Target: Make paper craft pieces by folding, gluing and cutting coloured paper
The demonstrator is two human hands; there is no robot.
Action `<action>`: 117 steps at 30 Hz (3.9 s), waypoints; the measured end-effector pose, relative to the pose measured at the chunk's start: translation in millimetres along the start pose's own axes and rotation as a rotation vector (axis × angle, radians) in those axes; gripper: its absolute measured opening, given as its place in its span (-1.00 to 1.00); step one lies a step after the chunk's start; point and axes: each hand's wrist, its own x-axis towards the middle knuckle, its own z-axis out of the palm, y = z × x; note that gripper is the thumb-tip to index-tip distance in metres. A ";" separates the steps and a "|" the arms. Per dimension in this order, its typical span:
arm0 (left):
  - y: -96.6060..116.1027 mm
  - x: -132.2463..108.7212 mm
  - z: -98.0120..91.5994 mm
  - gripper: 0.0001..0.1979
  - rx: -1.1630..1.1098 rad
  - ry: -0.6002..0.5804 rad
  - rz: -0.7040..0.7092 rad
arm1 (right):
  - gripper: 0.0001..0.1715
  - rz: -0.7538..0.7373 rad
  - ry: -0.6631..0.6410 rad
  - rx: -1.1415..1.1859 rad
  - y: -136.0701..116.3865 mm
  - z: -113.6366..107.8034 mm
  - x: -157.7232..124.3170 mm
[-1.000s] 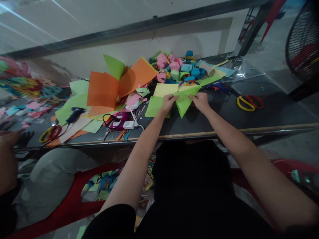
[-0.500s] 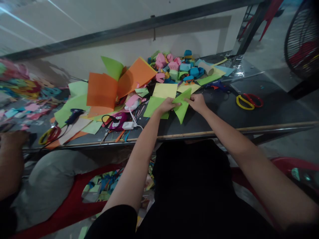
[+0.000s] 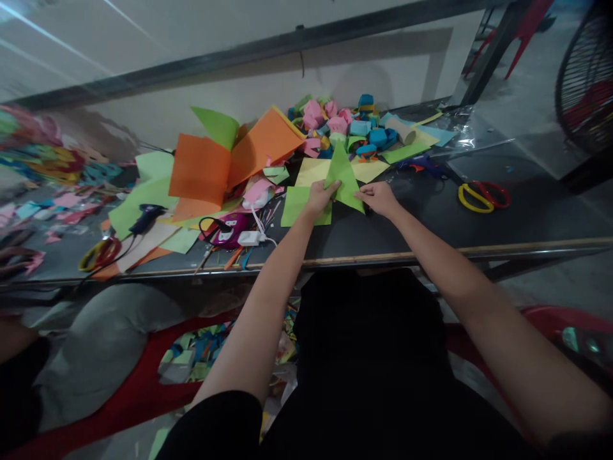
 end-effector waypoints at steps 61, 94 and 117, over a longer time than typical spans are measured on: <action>-14.8 8.0 -5.5 -0.60 0.018 -0.002 0.018 | -0.59 -0.128 -0.145 -1.341 -14.1 -113.0 9.5; -7.8 2.1 -2.4 -0.58 -0.013 0.027 -0.002 | -0.58 -0.005 0.009 -1.049 28.0 -117.6 -15.6; -9.6 6.8 -3.1 -0.59 0.008 0.020 -0.036 | -0.45 0.070 0.138 -1.036 52.2 -126.9 -16.6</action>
